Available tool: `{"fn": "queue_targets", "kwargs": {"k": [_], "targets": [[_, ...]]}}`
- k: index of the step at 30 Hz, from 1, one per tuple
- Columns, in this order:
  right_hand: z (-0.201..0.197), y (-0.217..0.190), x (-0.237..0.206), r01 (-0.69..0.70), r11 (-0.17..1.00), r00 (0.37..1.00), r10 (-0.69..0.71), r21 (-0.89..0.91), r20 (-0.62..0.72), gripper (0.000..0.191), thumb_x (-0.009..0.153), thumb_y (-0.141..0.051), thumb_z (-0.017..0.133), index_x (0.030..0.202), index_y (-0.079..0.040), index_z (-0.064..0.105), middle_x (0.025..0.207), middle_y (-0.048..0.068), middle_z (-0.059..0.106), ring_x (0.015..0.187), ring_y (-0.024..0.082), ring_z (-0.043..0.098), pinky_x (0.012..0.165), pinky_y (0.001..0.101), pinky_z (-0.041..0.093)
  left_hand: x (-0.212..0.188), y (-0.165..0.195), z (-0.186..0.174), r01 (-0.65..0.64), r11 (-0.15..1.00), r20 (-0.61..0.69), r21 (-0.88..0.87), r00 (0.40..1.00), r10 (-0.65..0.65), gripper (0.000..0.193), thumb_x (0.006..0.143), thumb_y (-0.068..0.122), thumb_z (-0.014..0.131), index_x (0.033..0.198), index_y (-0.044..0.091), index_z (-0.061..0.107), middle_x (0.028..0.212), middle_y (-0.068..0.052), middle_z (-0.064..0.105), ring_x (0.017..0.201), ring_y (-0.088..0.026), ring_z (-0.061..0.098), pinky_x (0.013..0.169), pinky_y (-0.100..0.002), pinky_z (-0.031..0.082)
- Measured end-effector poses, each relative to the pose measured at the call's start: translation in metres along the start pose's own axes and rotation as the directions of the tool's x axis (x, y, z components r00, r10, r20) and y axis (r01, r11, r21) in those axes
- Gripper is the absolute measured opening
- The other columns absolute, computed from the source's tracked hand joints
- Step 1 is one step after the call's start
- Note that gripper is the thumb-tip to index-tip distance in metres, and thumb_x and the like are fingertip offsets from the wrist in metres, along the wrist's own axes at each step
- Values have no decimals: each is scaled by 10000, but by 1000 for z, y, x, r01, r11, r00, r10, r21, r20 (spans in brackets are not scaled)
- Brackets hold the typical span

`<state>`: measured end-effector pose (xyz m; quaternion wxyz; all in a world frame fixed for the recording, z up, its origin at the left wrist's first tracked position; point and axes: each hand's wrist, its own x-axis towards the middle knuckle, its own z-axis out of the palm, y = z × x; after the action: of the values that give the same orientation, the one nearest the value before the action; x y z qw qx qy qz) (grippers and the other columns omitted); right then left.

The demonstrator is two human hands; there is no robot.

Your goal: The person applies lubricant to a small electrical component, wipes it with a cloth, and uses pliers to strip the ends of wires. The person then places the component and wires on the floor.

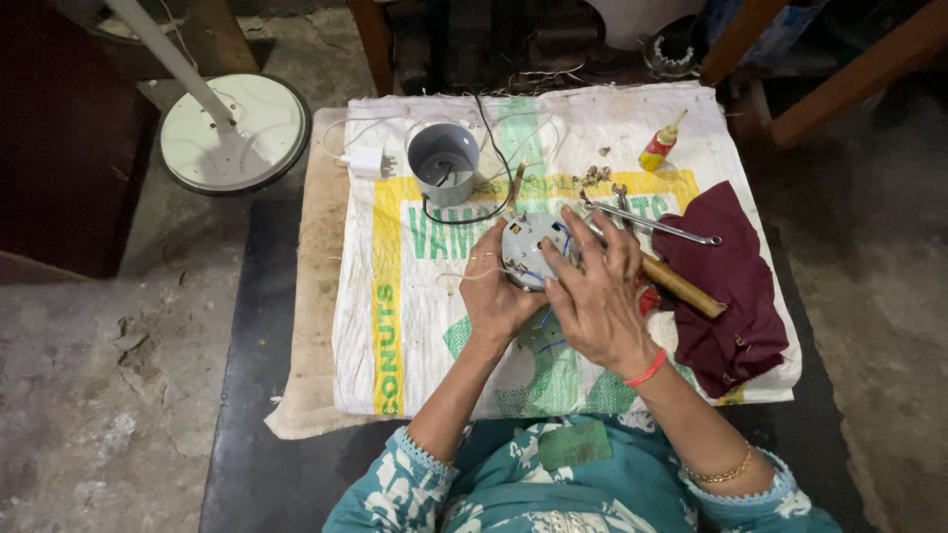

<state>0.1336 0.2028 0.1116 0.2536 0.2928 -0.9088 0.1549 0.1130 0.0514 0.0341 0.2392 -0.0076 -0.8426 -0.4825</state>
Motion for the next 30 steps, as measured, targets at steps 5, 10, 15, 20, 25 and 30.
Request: {"fn": "queue_targets", "kwargs": {"k": [5, 10, 15, 20, 25, 30], "targets": [[-8, 8, -4, -29, 996, 1000, 29, 87, 8, 271, 1018, -315, 525, 1170, -172, 698, 1550, 101, 476, 1450, 382, 365, 1229, 540, 220, 0, -4, 2, -120, 993, -16, -18, 993, 120, 1094, 477, 305, 956, 1426, 13, 497, 1376, -200, 622, 1257, -387, 604, 1071, -441, 498], [-2, 19, 12, -82, 950, 996, 69, 301, 55, 460, 1073, -332, 441, 1397, -106, 677, 1620, 205, 367, 1481, 445, 303, 1235, 583, 189, 1, -1, 1, -91, 996, -9, -15, 996, 90, 1070, 480, 281, 940, 1421, 16, 502, 1362, -199, 631, 1238, -391, 614, 1049, -442, 509], [15, 21, 13, -62, 950, 992, 24, 307, 127, 486, 1091, -390, 347, 1298, -217, 751, 1650, 200, 350, 1493, 452, 266, 1221, 587, 154, 1, 1, -3, -66, 998, -10, -2, 998, 66, 1002, 541, 257, 921, 1428, 29, 515, 1365, -189, 634, 1236, -379, 625, 1050, -431, 522], [9, 39, 7, -100, 908, 993, 64, 407, 102, 555, 1107, -446, 257, 1138, -234, 769, 1593, 120, 450, 1521, 377, 339, 1290, 535, 211, 2, -1, -3, -64, 997, -9, -34, 998, 63, 1039, 484, 280, 933, 1408, 34, 524, 1346, -174, 645, 1220, -368, 622, 1033, -428, 519], [7, 33, 12, -145, 917, 989, 139, 372, 42, 622, 1119, -445, 260, 1127, -87, 768, 1473, 188, 487, 1444, 382, 366, 1236, 519, 246, 1, 0, -2, -59, 998, -26, -26, 998, 59, 1057, 490, 300, 933, 1435, 53, 529, 1319, -159, 653, 1210, -358, 628, 1035, -422, 527], [2, 37, -9, 34, 925, 983, 38, 379, -180, 511, 1140, -364, 308, 1012, -107, 731, 1402, 203, 545, 1402, 357, 431, 1230, 502, 317, 4, -4, -7, -60, 998, 10, 20, 998, 60, 1189, 490, 346, 944, 1513, 10, 440, 1274, -184, 638, 1158, -387, 601, 975, -454, 512]]}}
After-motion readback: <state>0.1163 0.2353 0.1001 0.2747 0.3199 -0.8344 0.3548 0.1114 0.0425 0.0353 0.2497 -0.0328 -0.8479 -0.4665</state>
